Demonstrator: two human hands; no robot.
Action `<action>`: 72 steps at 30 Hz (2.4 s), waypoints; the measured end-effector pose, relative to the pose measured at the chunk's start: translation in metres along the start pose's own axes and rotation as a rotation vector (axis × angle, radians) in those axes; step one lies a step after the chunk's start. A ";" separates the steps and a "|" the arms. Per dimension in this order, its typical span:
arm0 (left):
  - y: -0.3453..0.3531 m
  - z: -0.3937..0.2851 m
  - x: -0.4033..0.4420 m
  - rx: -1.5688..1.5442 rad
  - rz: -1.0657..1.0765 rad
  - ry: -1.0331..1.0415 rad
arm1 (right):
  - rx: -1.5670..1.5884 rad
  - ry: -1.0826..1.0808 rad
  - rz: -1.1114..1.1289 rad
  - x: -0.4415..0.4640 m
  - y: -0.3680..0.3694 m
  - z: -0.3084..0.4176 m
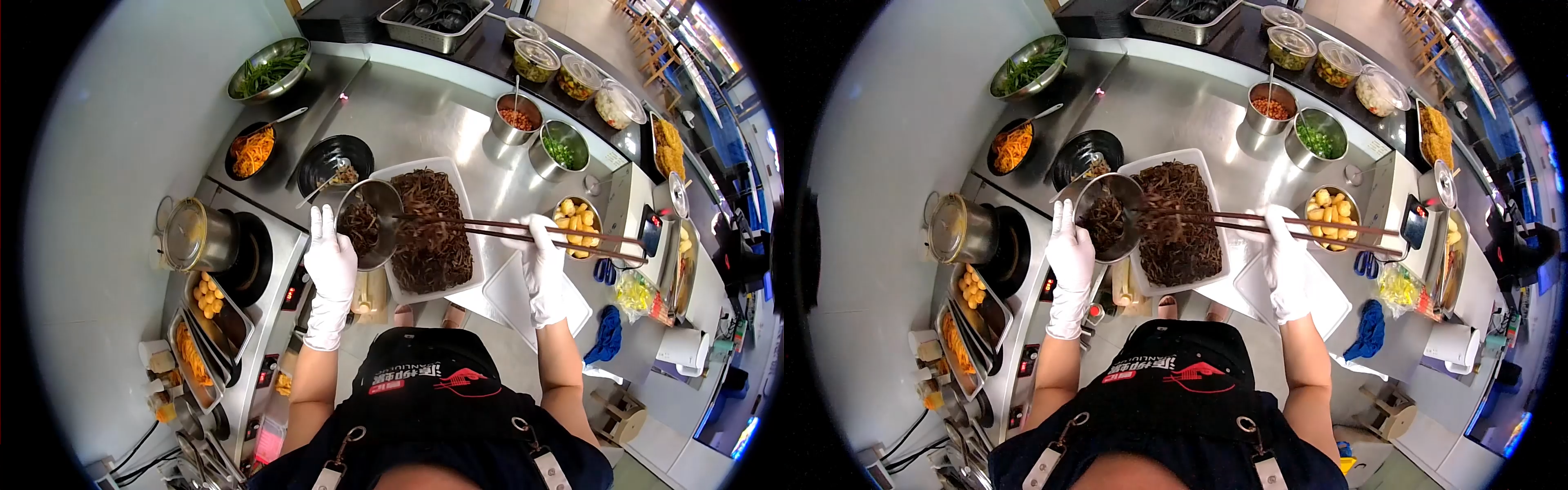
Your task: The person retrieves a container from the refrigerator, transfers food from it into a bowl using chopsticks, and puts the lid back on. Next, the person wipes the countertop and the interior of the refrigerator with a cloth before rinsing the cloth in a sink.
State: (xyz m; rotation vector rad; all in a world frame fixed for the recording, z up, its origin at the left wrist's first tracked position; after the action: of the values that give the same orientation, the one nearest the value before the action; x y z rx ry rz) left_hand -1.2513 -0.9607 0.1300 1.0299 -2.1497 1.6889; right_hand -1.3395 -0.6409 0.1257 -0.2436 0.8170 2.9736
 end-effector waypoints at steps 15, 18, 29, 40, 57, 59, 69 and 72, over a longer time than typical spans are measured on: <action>-0.001 0.045 -0.020 -0.343 0.111 -0.354 | -0.635 -0.314 0.559 -0.020 0.139 0.023; 0.005 0.053 -0.027 -0.316 0.059 -0.290 | -0.623 -0.321 0.447 -0.025 0.094 0.054; 0.000 0.053 -0.029 -0.395 0.211 -0.470 | -1.059 -0.601 0.810 -0.052 0.021 -0.038; -0.007 0.045 -0.028 -0.341 0.232 -0.479 | -1.169 -0.661 0.898 -0.042 0.011 -0.052; -0.010 0.040 -0.027 -0.295 0.208 -0.394 | 0.073 0.082 -0.240 -0.012 -0.093 -0.097; -0.005 0.044 -0.028 -0.253 0.173 -0.321 | 0.084 0.082 -0.222 -0.015 -0.094 -0.091; -0.001 0.036 -0.017 -0.182 0.112 -0.147 | 0.101 -0.026 -0.110 -0.013 -0.063 -0.043; 0.001 0.036 -0.016 -0.212 0.111 -0.149 | 0.059 -0.014 -0.084 -0.013 -0.033 -0.025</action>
State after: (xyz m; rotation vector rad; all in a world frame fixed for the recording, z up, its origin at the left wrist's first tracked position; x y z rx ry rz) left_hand -1.2313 -0.9875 0.1091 1.0221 -2.4595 1.4276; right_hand -1.3201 -0.6259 0.0900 -0.2478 0.8691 2.8655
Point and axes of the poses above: each hand's wrist, its own x-axis towards the middle knuckle, its own y-axis out of the palm, z = x × y, the point moved 4 cm from there along x, towards the middle knuckle, and after that the axes turned 2 degrees about -z, right-handed, at the moved point
